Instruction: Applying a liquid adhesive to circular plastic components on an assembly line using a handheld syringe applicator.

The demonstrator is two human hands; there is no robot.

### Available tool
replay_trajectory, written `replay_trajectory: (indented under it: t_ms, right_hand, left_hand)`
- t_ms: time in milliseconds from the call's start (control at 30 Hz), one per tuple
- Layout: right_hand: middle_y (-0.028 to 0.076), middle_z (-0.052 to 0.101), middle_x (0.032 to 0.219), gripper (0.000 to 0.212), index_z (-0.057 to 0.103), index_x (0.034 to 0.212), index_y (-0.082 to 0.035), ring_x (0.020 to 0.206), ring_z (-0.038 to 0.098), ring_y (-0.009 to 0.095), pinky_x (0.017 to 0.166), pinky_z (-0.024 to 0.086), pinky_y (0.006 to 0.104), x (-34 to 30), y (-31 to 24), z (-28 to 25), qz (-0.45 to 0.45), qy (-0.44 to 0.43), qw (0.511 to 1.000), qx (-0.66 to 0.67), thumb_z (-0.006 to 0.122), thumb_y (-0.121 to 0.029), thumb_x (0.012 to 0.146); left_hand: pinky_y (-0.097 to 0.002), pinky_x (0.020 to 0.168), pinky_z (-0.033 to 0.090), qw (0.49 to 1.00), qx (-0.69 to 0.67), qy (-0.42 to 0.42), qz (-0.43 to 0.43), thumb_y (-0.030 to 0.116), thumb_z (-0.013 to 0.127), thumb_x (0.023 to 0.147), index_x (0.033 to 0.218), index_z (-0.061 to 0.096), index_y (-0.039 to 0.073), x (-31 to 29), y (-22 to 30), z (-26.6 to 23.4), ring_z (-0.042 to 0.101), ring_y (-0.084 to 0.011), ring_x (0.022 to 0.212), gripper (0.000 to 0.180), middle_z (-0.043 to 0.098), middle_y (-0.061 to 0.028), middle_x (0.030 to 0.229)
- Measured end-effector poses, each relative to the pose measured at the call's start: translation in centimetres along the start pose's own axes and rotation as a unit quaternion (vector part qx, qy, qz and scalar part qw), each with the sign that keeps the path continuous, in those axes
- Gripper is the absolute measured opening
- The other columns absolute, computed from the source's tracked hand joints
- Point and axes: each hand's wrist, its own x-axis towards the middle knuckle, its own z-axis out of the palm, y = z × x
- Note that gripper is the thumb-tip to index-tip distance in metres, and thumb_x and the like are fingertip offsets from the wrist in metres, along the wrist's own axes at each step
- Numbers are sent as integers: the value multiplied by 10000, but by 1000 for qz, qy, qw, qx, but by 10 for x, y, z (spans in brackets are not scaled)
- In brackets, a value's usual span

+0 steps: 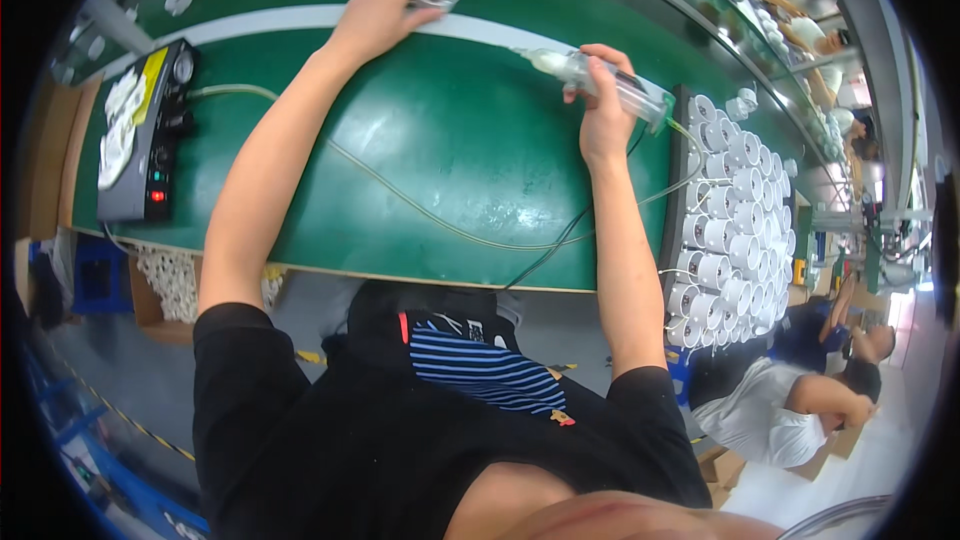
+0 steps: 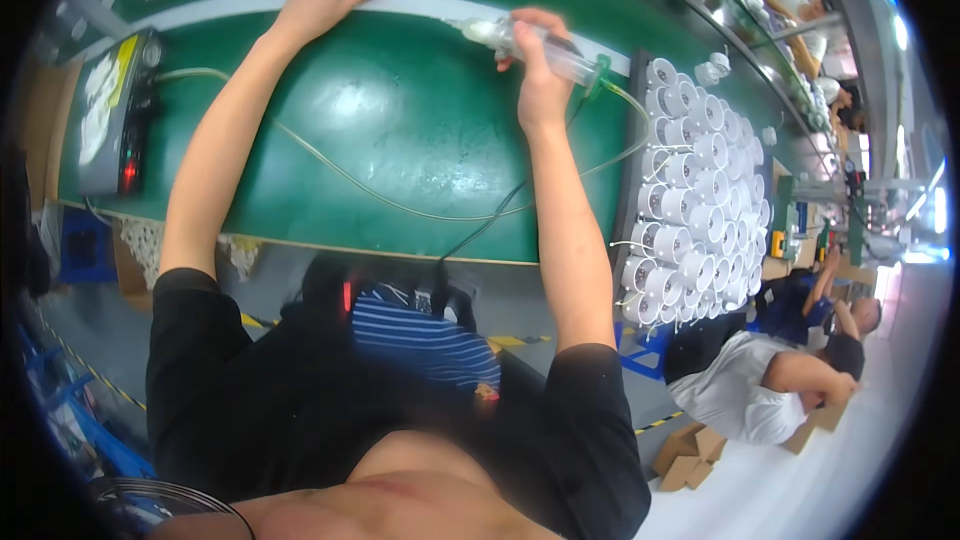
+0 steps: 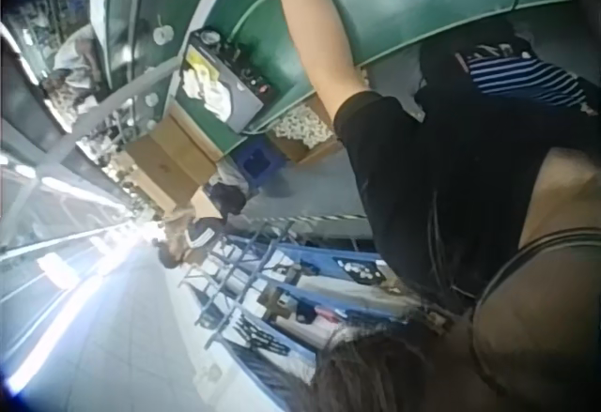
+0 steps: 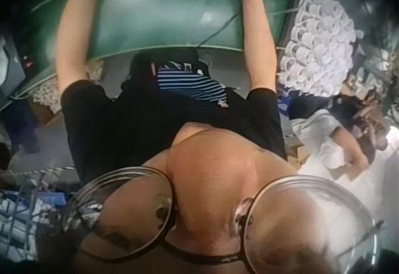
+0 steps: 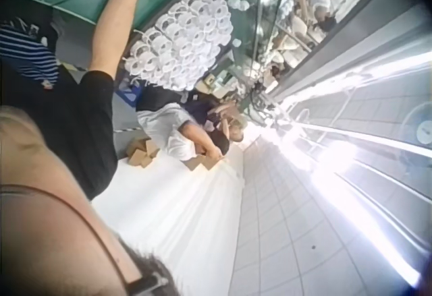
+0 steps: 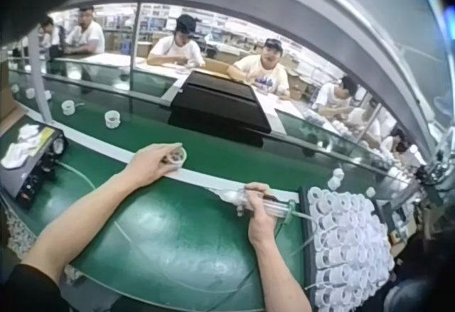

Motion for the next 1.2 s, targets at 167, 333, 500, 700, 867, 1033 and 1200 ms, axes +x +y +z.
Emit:
replay_trajectory:
  t_ms: [167,333,500,700,867,1033,1200]
  right_hand:
    - [103,684,1009,250,652,1144,-33,758,639,157,626,499,279,-1,9,11,53,-1,998,-12,674,-236,1000]
    - [82,694,925,229,669,1098,-33,695,638,132,592,493,262,-2,2,3,62,4,998,12,723,-216,971]
    - [81,700,907,228,669,1095,-32,685,634,126,588,487,257,-1,2,6,58,-10,998,17,710,-225,982]
    - [96,690,1002,236,644,1141,-36,774,638,155,632,496,281,-5,-5,7,-3,-73,997,-1,657,-226,1002]
    - [152,643,1114,338,655,1122,14,919,637,202,709,520,303,12,-68,21,-189,-46,977,83,634,-257,922]
    - [179,594,1229,443,623,1224,-83,1019,571,266,778,488,360,29,-190,40,-453,-116,883,-40,652,-359,878]
    - [7,582,1420,470,653,1330,-326,1233,475,283,990,372,412,1,-224,18,-543,-197,816,-29,755,-346,871]
  left_hand:
    - [-409,1026,519,991,106,26,-80,143,651,980,1402,627,229,8,-57,10,612,-316,1253,431,613,-43,1423]
    - [-449,1044,514,989,108,47,-87,44,614,922,1441,572,215,10,-33,13,573,-349,1294,548,502,-109,1520]
    - [-462,1060,501,994,89,47,-42,83,673,890,1414,560,94,4,-28,5,538,-381,1309,536,484,-167,1472]
    - [-491,1059,510,991,92,40,-86,111,697,888,1424,520,104,0,-31,4,495,-417,1338,564,416,-178,1514]
    - [-486,1082,501,990,93,24,-106,124,709,892,1444,512,86,1,-29,4,467,-430,1368,588,360,-186,1551]
    - [-490,1085,500,991,83,35,-103,128,711,892,1452,506,83,6,-26,-4,469,-433,1367,598,359,-188,1551]
    - [-491,1089,496,989,98,45,-104,118,716,880,1430,507,93,-2,-34,3,452,-439,1376,589,346,-191,1553]
